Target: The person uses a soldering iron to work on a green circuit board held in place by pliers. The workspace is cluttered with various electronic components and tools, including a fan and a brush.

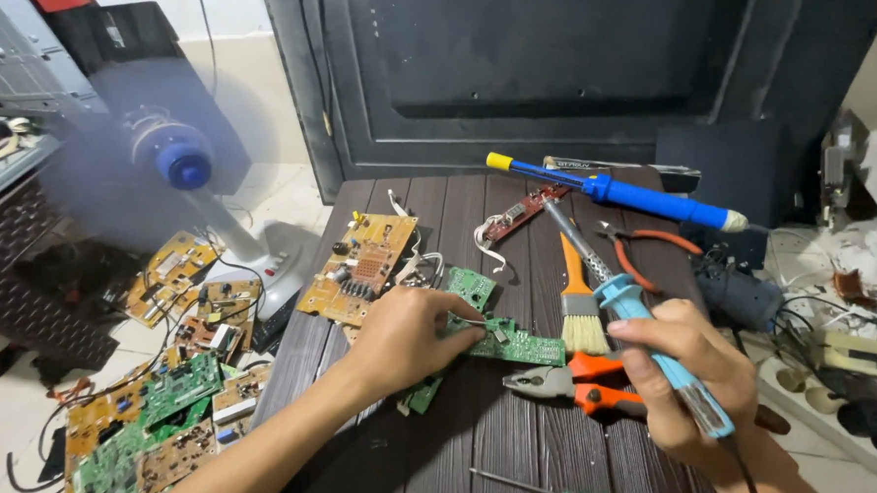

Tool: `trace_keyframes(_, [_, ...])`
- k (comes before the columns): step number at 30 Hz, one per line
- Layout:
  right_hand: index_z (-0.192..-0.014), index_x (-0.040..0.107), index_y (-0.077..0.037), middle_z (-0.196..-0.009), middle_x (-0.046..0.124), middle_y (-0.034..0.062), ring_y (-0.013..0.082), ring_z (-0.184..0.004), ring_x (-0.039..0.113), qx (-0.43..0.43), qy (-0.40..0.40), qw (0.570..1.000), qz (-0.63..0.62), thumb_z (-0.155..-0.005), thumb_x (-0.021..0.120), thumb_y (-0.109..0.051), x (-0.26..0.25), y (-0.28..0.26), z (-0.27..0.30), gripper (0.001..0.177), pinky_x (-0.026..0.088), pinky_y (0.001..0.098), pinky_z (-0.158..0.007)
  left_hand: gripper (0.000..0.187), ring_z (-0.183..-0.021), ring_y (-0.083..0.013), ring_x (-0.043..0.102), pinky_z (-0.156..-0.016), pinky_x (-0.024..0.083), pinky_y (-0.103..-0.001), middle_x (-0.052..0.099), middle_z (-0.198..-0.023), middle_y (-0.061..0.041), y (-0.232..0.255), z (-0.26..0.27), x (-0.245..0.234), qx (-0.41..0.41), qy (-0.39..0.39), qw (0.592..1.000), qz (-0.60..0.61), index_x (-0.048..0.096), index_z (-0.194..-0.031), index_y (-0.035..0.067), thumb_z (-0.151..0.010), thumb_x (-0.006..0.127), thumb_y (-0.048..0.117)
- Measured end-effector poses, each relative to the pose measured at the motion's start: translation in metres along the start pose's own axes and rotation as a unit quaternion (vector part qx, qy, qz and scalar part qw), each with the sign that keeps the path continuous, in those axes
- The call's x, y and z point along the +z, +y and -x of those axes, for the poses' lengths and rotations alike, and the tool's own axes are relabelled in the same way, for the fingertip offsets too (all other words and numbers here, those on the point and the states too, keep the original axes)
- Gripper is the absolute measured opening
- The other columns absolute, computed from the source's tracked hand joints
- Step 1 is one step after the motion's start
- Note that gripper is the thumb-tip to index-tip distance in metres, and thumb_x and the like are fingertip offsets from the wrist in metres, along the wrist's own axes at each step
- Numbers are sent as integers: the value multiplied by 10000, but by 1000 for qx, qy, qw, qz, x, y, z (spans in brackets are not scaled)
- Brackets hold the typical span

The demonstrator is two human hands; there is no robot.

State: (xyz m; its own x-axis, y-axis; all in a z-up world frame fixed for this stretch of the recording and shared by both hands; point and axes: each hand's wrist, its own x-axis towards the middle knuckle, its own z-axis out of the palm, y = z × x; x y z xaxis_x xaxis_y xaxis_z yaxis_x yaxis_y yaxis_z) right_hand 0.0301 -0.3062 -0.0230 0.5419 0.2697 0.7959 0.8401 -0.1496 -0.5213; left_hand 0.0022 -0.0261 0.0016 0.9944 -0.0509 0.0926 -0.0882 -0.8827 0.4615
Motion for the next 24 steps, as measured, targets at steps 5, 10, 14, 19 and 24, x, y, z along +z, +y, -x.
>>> trace_keyframes(5, [-1066, 685, 29, -862, 627, 172, 259, -729, 548, -1, 1, 1000, 7, -958, 545, -153, 0, 1, -1, 253, 451, 344, -727, 190, -637, -186, 696, -579, 520, -347, 754, -728, -2, -6, -2, 2, 27, 8, 1000, -2, 844, -964, 276, -839, 792, 410])
trace_keyframes(10, [-1043, 675, 49, -888, 653, 191, 282, -712, 567, 4, 13, 1000, 17, -944, 552, -172, 5, 6, 6, 271, 465, 381, -717, 279, -664, -185, 735, -605, 580, -361, 822, -910, -13, -9, 3, 0, 66, 18, 998, 7, 831, -1036, 216, -842, 796, 414])
trace_keyframes(14, [-1006, 672, 95, -897, 640, 232, 299, -735, 558, 13, 80, 996, 33, -933, 567, -125, 11, 10, 13, 255, 480, 411, -845, 268, -601, -185, 648, -554, 492, -360, 707, -710, 16, -10, 10, -6, 100, 61, 993, 8, 821, -1011, 221, -860, 772, 437])
trace_keyframes(19, [-1007, 669, 94, -880, 645, 218, 305, -740, 557, 1, 64, 997, 51, -934, 575, -114, 7, 10, 11, 239, 484, 381, -804, 228, -541, -160, 578, -499, 425, -342, 680, -668, 28, -15, 15, -20, 133, 118, 983, 40, 787, -839, 172, -904, 743, 386])
trace_keyframes(24, [-1076, 733, -33, -1051, 680, 199, 255, -875, 652, 59, 23, 989, 134, -998, 596, -149, -2, 2, 14, 195, 462, 295, -814, 410, -375, -55, 427, -357, 253, -187, 559, -479, 20, -28, 42, -68, 151, 150, 970, 119, 637, -617, 114, -1013, 534, 133])
